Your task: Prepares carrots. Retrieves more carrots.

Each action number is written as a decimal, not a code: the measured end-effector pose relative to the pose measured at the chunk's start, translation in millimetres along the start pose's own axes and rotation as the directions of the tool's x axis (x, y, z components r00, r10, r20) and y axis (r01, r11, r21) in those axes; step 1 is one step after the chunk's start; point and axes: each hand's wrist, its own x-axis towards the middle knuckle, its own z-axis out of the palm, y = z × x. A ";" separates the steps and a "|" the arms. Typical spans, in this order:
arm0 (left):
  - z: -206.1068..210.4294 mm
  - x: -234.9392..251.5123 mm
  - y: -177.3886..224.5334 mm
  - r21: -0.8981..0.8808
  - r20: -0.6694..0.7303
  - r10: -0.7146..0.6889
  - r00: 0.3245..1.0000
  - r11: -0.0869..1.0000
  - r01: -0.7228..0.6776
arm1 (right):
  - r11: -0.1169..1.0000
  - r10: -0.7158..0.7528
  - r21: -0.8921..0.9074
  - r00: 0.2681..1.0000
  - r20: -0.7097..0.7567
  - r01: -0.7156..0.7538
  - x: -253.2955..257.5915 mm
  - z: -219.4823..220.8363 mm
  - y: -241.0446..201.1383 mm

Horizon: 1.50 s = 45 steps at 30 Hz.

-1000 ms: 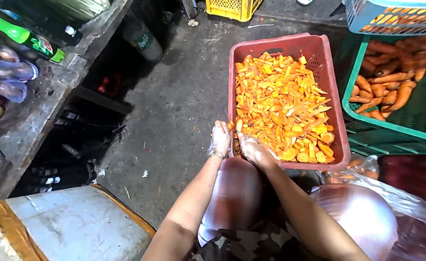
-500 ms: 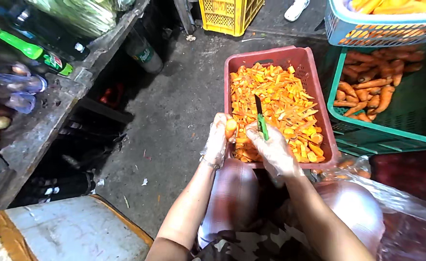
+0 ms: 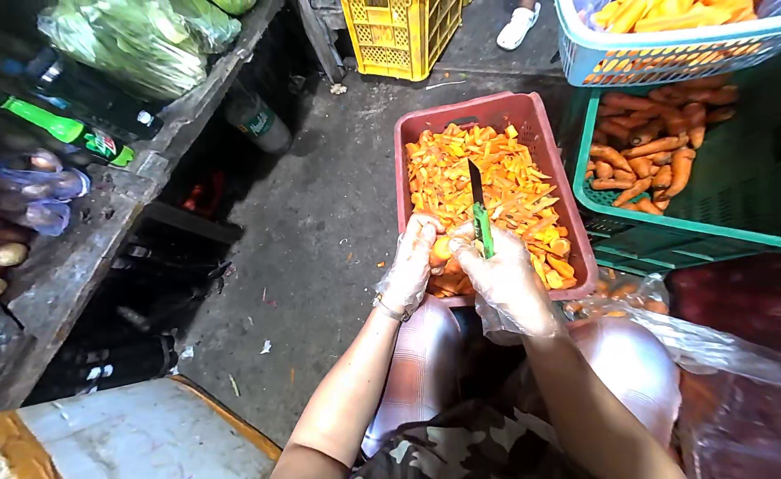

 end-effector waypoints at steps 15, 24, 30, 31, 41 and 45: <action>29.5 5.5 -1.5 -0.459 0.000 -0.351 0.936 0.832 0.312 | 0.930 0.112 -0.337 0.987 -0.111 -0.143 -25.6 -28.0 43.9; 42.3 9.8 -3.0 -0.204 -0.397 -0.477 0.784 0.879 0.431 | 0.829 0.182 -0.549 0.980 0.081 -0.109 -31.4 -5.7 38.4; 39.6 11.4 -6.7 -0.226 -0.383 -0.499 0.778 0.867 0.445 | 0.830 0.162 -0.551 0.983 0.085 -0.089 -25.2 -1.0 42.1; 39.5 11.8 -7.5 -0.208 -0.380 -0.501 0.778 0.865 0.456 | 0.814 0.177 -0.572 0.981 0.079 -0.101 -23.2 -0.8 41.2; 39.0 5.6 -9.5 -0.257 -0.185 -0.484 0.855 0.864 0.433 | 0.819 0.391 -0.445 0.920 -0.030 -0.363 26.4 -8.4 63.6; 35.8 11.1 -8.1 -0.393 -0.172 -0.535 0.827 0.808 0.440 | 0.841 0.325 -0.462 0.945 0.015 -0.282 -10.1 -10.8 49.0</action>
